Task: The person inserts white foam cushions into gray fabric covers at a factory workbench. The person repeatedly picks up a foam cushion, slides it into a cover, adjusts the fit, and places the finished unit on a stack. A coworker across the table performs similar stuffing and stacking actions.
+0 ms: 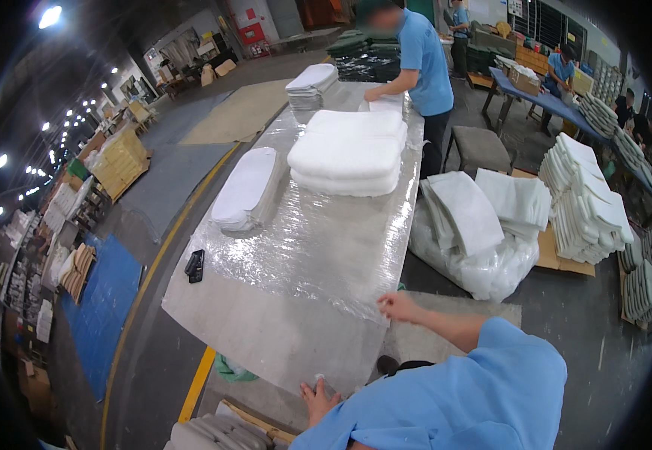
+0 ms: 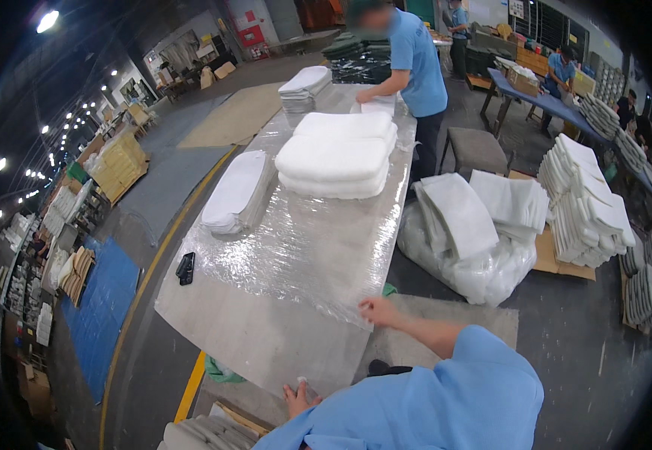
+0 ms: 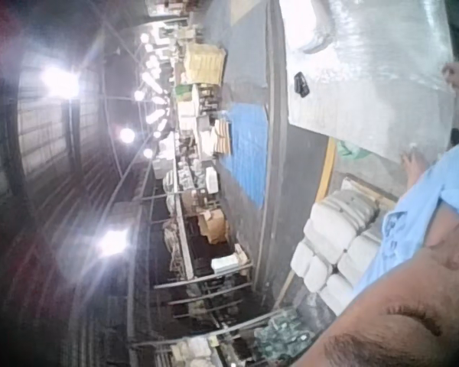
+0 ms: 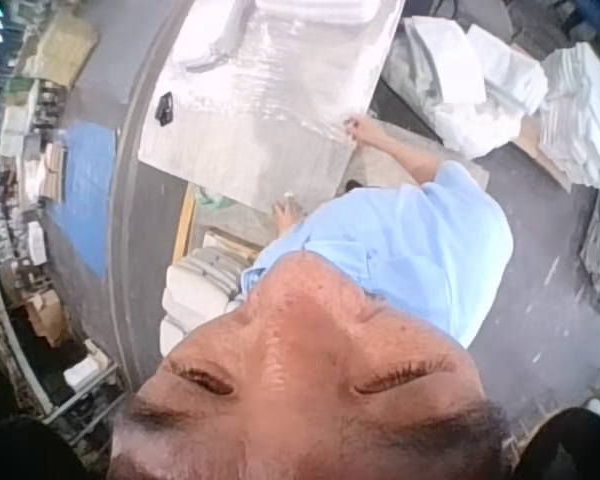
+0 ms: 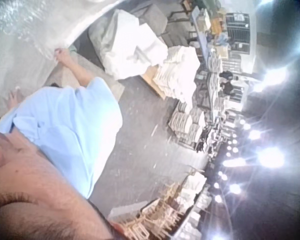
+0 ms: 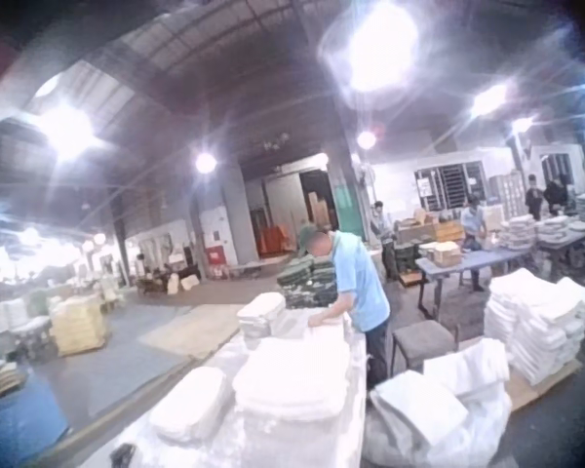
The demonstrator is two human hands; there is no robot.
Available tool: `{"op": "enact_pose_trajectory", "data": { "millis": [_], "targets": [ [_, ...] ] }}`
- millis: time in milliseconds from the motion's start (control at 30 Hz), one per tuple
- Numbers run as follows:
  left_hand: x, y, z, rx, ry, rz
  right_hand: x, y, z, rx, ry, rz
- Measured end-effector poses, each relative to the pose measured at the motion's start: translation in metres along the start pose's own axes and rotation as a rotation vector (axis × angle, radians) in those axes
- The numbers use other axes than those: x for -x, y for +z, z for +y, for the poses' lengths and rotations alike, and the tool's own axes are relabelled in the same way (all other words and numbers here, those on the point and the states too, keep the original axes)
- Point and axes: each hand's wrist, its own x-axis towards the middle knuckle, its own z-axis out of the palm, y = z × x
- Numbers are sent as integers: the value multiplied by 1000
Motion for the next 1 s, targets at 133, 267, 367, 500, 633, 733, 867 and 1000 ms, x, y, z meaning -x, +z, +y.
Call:
{"op": "enact_pose_trajectory", "data": {
  "millis": [133,267,367,500,633,733,867,1000],
  "targets": [
    [5,-3,-15,104,10,-49,-11,-10,-34,-494,73,225],
    [0,-2,-26,162,19,-104,2,12,-35,-714,163,223],
    [-3,-4,-32,184,43,-88,2,22,-35,-688,213,123],
    [-11,-8,-31,155,-24,-144,-44,-5,-53,-782,181,202],
    [-39,-7,-10,643,-445,98,-120,-78,-86,-862,29,321],
    [-43,-9,-2,704,-505,153,-172,-132,-116,-948,-69,446],
    [-61,-17,20,742,-526,206,-226,-197,-144,-1004,-40,675],
    [-73,-21,35,778,-555,263,-261,-224,-158,-975,40,728]
  ]
}}
